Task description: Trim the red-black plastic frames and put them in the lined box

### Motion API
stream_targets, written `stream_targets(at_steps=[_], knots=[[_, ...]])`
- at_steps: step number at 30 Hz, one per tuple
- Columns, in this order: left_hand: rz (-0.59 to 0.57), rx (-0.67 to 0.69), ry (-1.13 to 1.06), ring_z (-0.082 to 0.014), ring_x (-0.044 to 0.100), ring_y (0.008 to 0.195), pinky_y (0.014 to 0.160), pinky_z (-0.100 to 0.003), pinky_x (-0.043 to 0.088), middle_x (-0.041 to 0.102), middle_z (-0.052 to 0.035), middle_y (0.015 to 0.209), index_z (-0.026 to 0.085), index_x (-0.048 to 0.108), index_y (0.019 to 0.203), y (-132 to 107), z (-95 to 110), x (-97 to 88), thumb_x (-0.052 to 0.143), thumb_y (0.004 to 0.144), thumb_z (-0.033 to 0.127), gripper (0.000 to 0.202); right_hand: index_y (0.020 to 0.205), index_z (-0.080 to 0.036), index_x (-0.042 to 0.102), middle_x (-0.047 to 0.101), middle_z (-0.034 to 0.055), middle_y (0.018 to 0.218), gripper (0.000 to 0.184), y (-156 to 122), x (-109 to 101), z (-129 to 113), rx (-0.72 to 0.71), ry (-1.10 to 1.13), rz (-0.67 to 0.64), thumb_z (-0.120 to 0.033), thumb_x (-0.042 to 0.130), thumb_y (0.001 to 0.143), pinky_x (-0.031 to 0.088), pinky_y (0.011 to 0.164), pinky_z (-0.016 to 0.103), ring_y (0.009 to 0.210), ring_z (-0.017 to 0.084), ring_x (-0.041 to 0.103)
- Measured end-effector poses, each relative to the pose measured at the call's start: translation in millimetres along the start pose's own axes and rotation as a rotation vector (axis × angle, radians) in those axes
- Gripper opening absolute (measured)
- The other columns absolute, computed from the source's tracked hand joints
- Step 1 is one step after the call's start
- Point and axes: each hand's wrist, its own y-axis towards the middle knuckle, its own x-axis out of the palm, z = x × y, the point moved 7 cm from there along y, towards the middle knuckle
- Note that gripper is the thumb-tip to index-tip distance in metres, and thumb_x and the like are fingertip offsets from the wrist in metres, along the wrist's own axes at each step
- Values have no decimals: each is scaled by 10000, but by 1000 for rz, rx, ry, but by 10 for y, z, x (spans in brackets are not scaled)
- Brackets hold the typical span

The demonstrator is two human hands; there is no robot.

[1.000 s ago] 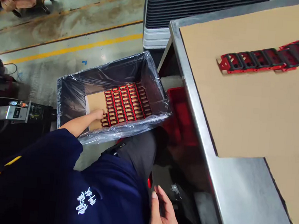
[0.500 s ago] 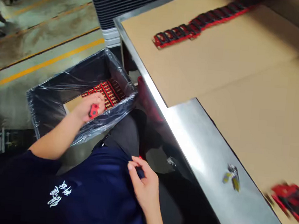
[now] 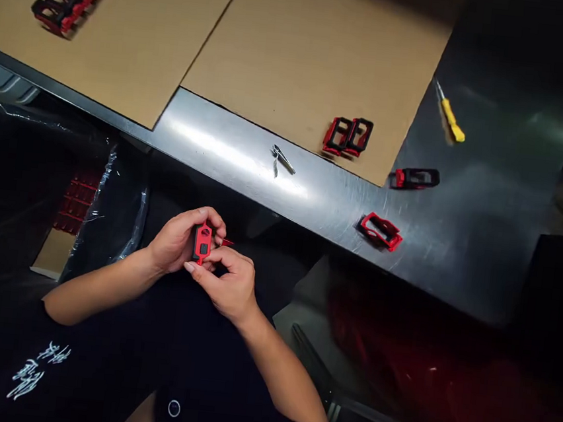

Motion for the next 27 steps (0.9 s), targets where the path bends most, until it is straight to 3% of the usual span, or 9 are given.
stream_targets(at_steps=[3,5,9,12,15,19,22,27], knots=[[10,57,7,-160,680,776,694,-272,564,738,-57,947,172,708,1004,-37,10,-42,758,745,520,437,684,-224,694,682,-7,620,190,-48,-121,-38,-144,-12,60,-275,843,791,522,578,289,553,142,615],[16,137,93,-178,691,838,717,-278,557,753,-68,1021,190,721,1059,-73,39,-93,756,781,522,435,691,-229,707,703,8,626,180,-68,-185,-36,-183,-22,94,-278,844,798,535,564,305,549,157,638],[125,363,411,-164,674,809,748,-282,547,755,-77,965,169,762,851,-166,134,-234,624,946,514,384,693,-236,722,737,18,636,168,-88,-256,-96,-275,-59,133,-255,845,805,564,555,320,556,175,673],[197,422,547,-151,665,778,737,-271,546,738,-67,910,171,764,848,-240,164,-286,577,987,485,390,696,-243,725,739,5,620,166,-86,-258,-174,-345,-97,130,-228,849,805,570,543,312,552,175,680],[44,400,505,-163,683,875,736,-264,555,724,-94,1168,194,735,1040,-310,148,-182,650,942,404,247,696,-248,723,738,3,611,168,-75,-250,-205,-364,-106,117,-225,846,808,574,538,318,547,178,684],[-159,309,562,-183,685,956,828,-302,563,688,-129,1299,232,555,1407,-414,98,-24,679,852,213,569,725,-242,725,743,14,632,147,-77,-253,-198,-370,-69,120,-183,832,806,566,532,313,549,178,686],[-203,302,678,-187,684,945,812,-296,555,707,-123,1261,230,514,1456,-449,96,20,655,817,136,661,737,-242,729,741,14,635,134,-83,-243,-188,-366,-61,111,-168,808,816,560,537,313,538,175,679],[-223,316,782,-185,698,912,779,-279,552,729,-109,1243,239,487,1482,-445,86,17,707,809,166,712,743,-247,727,750,10,642,133,-87,-220,-219,-386,-85,94,-159,766,835,564,556,308,539,171,687]])
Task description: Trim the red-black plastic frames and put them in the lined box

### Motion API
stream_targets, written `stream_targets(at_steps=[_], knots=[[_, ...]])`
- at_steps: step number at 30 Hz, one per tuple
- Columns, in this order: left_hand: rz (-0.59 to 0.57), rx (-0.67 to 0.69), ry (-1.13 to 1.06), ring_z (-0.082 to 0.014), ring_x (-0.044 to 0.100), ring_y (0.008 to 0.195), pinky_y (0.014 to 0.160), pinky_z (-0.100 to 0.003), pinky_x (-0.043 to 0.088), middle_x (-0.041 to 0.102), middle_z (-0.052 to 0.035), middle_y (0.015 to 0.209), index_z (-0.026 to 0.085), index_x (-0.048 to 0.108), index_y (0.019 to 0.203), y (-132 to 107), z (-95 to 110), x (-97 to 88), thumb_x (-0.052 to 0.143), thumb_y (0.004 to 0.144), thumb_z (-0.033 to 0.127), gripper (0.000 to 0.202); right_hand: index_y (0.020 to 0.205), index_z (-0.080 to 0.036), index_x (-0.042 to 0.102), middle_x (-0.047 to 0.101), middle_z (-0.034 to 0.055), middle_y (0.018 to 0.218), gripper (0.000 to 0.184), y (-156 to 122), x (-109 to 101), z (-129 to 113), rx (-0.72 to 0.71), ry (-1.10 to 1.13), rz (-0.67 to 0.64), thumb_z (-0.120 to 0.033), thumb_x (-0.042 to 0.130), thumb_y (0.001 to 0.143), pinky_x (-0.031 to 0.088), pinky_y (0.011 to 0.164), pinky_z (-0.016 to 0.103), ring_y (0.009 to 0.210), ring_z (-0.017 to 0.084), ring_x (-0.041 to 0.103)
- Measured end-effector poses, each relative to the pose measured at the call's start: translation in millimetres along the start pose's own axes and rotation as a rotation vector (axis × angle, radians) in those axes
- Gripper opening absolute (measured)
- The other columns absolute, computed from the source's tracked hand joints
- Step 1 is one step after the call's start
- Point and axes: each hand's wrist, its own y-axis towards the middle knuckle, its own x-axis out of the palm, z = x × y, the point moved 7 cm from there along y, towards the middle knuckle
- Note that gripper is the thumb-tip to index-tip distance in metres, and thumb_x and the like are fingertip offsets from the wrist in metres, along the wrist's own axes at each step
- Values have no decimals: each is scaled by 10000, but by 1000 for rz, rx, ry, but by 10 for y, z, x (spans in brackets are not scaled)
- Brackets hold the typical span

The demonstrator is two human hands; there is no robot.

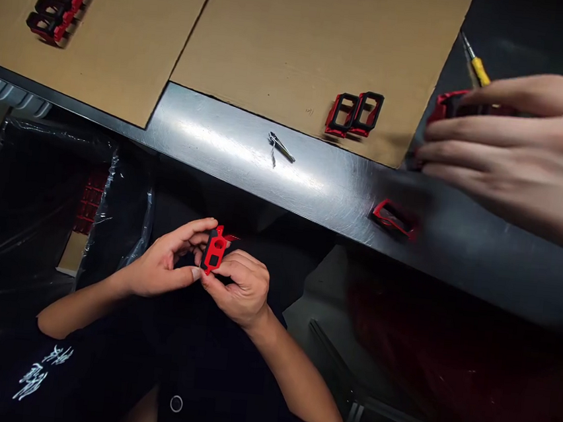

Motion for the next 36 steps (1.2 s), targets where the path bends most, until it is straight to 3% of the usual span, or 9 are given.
stream_targets(at_steps=[5,10,14,17,20,23,29,36], knots=[[3,22,81,-180,713,887,743,-262,569,745,-98,1208,235,488,1481,-11,14,-7,762,789,201,745,753,-245,712,763,13,673,138,-6,35,-1,-26,-13,-5,-134,755,823,577,590,304,577,176,710],[54,46,151,-164,708,808,684,-245,585,758,-64,1128,244,568,1416,-32,92,-54,751,755,173,690,778,-244,705,756,18,697,75,-15,83,56,63,-2,-103,-186,720,824,581,638,323,620,188,710],[88,18,176,-165,708,789,651,-241,597,755,-57,1101,255,582,1404,-84,85,-80,761,744,189,687,945,-216,726,776,35,819,132,-19,56,123,244,131,-259,-214,693,817,589,705,314,711,189,722],[78,29,224,-184,720,869,674,-246,614,744,-62,1140,273,569,1416,-128,68,-58,741,757,177,688,1054,-204,737,772,41,831,256,-53,-33,231,438,346,-236,-331,693,836,588,693,322,724,197,712],[44,97,313,-180,718,899,688,-247,619,721,-65,1208,293,533,1443,-159,78,-20,708,787,159,693,1025,-194,778,723,30,700,329,-115,-58,339,616,509,-182,-464,684,863,514,561,282,601,168,640],[24,220,435,-174,716,915,761,-270,627,706,-70,1229,306,489,1475,-180,133,0,678,818,138,704,964,-173,810,636,8,560,398,-150,-1,344,702,569,-211,-530,653,890,394,477,251,481,125,520],[47,422,597,-213,714,1045,905,-343,626,699,-106,1215,282,412,1526,-211,232,2,628,890,132,688,897,-176,812,594,-14,511,416,-157,56,254,771,547,-226,-573,689,876,356,453,239,446,102,453],[72,467,622,-240,676,1122,955,-424,619,688,-123,1252,246,442,1503,-208,215,-1,583,876,75,665,823,-191,794,618,-22,565,271,-154,62,188,724,482,-214,-460,786,857,421,518,237,497,95,496]])
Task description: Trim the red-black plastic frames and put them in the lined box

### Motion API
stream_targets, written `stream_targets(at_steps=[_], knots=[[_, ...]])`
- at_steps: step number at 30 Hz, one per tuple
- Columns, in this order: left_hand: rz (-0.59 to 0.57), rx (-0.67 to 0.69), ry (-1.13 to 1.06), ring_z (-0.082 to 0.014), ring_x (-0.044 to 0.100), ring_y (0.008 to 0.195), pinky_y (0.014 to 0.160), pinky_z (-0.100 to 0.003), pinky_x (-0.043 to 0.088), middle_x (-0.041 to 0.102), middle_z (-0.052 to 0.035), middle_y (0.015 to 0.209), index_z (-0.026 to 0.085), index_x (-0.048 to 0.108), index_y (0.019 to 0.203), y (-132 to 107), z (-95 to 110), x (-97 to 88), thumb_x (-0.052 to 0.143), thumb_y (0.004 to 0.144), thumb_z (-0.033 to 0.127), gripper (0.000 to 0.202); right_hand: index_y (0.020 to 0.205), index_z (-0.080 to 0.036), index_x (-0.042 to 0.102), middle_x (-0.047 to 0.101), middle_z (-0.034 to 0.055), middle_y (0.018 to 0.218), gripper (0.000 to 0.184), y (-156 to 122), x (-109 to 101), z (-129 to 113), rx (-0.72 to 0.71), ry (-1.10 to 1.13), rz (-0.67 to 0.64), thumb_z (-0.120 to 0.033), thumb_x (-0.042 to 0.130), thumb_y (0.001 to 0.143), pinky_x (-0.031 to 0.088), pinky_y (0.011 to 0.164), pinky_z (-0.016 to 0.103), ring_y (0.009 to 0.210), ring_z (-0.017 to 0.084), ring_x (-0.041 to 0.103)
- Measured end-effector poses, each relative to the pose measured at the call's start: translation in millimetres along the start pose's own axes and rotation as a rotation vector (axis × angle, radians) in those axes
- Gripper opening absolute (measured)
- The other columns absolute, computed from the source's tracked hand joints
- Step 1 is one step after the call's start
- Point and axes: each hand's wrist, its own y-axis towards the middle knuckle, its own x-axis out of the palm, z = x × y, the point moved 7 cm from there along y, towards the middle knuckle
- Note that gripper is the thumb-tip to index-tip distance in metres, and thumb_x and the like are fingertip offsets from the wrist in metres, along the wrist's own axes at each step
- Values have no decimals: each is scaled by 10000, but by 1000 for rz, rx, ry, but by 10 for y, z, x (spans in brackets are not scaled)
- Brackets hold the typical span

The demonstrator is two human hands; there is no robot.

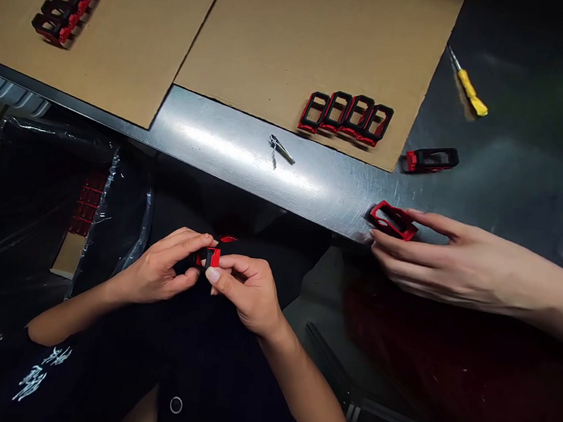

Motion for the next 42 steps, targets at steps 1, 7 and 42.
stream_targets(at_steps=[1,7,42], knots=[[-3,-18,-17,-246,665,1160,988,-441,609,673,-127,1289,244,449,1497,-2,-10,-1,586,869,75,664,805,-191,792,627,-16,577,258,-6,3,-14,-9,-18,-1,-444,786,859,423,526,240,511,99,504],[18,-215,-181,-291,592,1295,1020,-455,591,541,-145,1467,245,422,1510,-41,-125,-52,633,808,139,741,816,-215,813,643,-8,647,143,-25,2,-121,-114,-161,2,-348,787,860,416,557,254,571,113,516],[197,-67,-20,-299,641,1193,978,-469,615,614,-185,1294,166,445,1470,-9,-16,-87,780,771,321,790,908,-254,819,787,48,860,113,34,114,-89,-360,-374,-63,-170,749,878,596,696,298,756,179,739]])
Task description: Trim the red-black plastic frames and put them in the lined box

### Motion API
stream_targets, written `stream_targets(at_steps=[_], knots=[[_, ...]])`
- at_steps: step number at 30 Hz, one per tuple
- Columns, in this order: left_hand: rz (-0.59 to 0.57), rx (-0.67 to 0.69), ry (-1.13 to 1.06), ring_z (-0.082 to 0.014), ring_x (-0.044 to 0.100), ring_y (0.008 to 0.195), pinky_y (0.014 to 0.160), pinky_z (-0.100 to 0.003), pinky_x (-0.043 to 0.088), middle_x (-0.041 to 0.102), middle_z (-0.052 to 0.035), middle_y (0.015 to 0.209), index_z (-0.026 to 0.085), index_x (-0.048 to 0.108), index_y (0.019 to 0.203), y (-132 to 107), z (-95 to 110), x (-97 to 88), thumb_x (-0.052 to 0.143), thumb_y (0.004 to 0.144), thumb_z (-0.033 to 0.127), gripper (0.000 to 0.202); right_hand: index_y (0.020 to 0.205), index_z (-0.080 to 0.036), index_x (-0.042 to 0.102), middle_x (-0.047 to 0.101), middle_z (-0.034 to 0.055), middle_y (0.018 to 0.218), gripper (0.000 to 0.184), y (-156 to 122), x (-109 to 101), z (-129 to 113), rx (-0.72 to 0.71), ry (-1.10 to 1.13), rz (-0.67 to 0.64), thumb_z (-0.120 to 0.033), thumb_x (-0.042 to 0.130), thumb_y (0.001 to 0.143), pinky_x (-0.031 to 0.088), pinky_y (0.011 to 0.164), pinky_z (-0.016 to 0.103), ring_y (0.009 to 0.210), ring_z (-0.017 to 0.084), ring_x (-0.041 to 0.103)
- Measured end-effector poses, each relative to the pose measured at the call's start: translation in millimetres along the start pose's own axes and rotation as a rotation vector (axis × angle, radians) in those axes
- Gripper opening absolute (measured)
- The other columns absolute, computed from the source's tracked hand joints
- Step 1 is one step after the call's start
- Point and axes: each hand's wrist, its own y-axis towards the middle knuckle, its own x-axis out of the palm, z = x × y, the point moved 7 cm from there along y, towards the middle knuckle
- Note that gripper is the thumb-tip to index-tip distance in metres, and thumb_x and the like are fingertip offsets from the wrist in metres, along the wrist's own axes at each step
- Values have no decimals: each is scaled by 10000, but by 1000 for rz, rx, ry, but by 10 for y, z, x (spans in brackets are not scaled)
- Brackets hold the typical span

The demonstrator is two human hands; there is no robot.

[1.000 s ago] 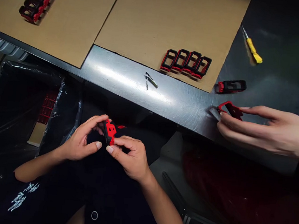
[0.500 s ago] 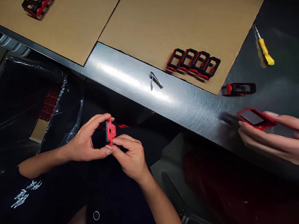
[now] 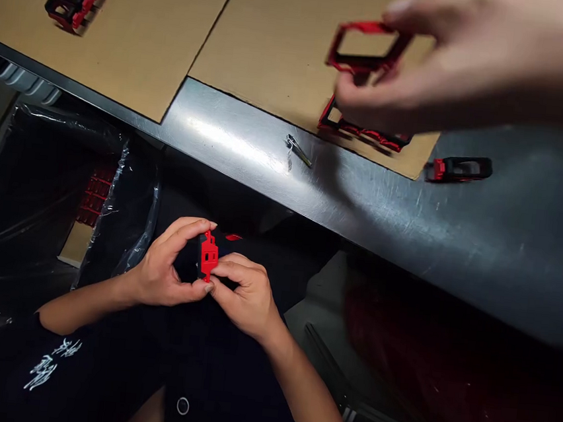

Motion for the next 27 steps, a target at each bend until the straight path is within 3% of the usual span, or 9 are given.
stream_targets(at_steps=[8,13,16,19,22,27], knots=[[53,110,91,-299,671,1143,942,-454,623,648,-178,1253,180,440,1470,-6,62,-10,756,768,299,779,983,-256,789,781,58,1006,304,29,-107,-77,4,-47,3,-62,603,841,596,818,351,905,206,738],[45,175,119,-311,681,1153,954,-487,622,668,-172,1244,186,435,1471,-14,78,15,743,783,322,765,926,-245,736,758,59,994,149,34,-150,-164,9,-84,87,-195,741,786,591,816,371,905,229,716],[27,214,133,-309,685,1151,1010,-537,598,672,-173,1253,178,433,1468,-23,88,48,732,783,310,759,833,-235,701,740,53,916,179,44,-116,-227,6,-214,159,-241,839,719,579,806,382,845,230,703],[11,208,132,-293,683,1158,1077,-562,563,668,-171,1255,162,445,1455,-24,85,73,725,757,249,757,719,-233,678,718,34,788,163,57,-126,-227,40,-226,236,-292,784,827,559,752,363,741,200,678],[17,170,97,-295,684,1153,1077,-567,568,680,-154,1235,173,447,1458,-19,72,60,735,752,285,771,683,-229,692,702,29,721,330,59,-171,-136,101,-104,261,-351,609,978,534,704,336,689,179,654],[3,93,41,-319,665,1193,1021,-532,605,678,-162,1258,173,448,1471,-25,28,39,741,755,335,790,739,-217,723,722,36,776,366,3,-201,100,199,123,265,-431,583,1001,536,734,321,756,190,675]])
